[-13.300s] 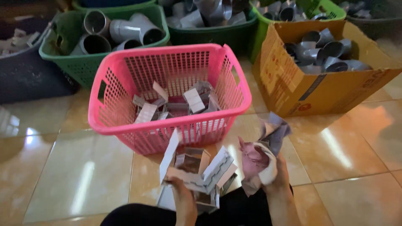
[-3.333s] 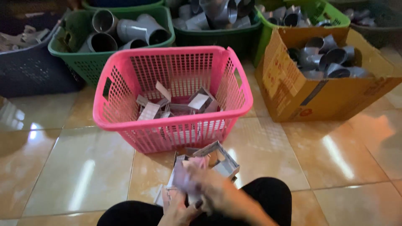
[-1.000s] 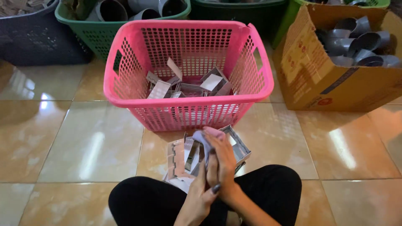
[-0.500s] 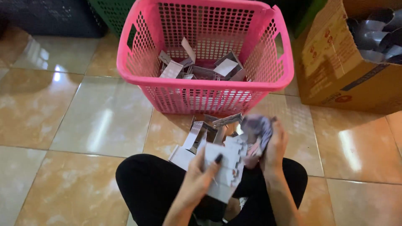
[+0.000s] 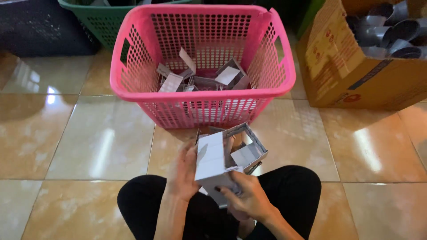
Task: The person sits on the floor and wipes small rectangular metal parts with a cloth. They pick up each part, wipe it on all sides, and place it into a pink basket. The process is repeated for multiple parts taken from a pile on the floor.
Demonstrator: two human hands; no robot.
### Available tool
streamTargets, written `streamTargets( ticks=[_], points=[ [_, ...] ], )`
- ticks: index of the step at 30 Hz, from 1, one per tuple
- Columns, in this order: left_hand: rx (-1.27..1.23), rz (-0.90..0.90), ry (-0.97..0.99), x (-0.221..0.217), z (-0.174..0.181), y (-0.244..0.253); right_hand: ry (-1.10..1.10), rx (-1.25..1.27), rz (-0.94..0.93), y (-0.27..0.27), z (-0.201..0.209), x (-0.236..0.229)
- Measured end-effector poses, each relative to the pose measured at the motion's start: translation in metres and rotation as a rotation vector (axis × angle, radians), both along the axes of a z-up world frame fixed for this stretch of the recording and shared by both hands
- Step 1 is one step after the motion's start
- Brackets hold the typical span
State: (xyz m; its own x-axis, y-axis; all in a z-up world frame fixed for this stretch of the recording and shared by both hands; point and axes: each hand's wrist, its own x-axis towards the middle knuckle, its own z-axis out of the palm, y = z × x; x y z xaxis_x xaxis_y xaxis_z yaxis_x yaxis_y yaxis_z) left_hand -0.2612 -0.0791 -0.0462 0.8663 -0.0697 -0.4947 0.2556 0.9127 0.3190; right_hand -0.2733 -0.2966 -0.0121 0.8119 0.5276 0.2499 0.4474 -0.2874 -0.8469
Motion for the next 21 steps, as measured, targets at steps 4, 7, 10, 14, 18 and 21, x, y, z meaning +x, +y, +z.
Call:
streamTargets(
  ticks=[4, 7, 10, 14, 18, 21],
  points=[
    [0.453, -0.134, -0.509, -0.012, 0.032, -0.035, 0.354, 0.411, -0.203, 0.001, -0.006, 0.014],
    [0.871, -0.469, -0.368, -0.034, 0.013, -0.051, 0.346, 0.415, -0.246, 0.014, 0.019, 0.029],
    [1.07, -0.099, -0.513, -0.034, 0.038, -0.062, 0.469, 0.548, -0.252, 0.024, -0.001, 0.03],
    [0.897, 0.025, -0.355, -0.026, 0.032, -0.055, 0.304, 0.277, -0.261, 0.023, -0.006, 0.014],
    [0.684, 0.058, -0.018, -0.016, 0.053, -0.053, 0.246, 0.385, -0.333, 0.035, 0.013, -0.005],
    [0.441, 0.137, 0.223, -0.01, 0.076, -0.056, 0.064, 0.391, -0.396, 0.036, 0.015, -0.007]
  ],
)
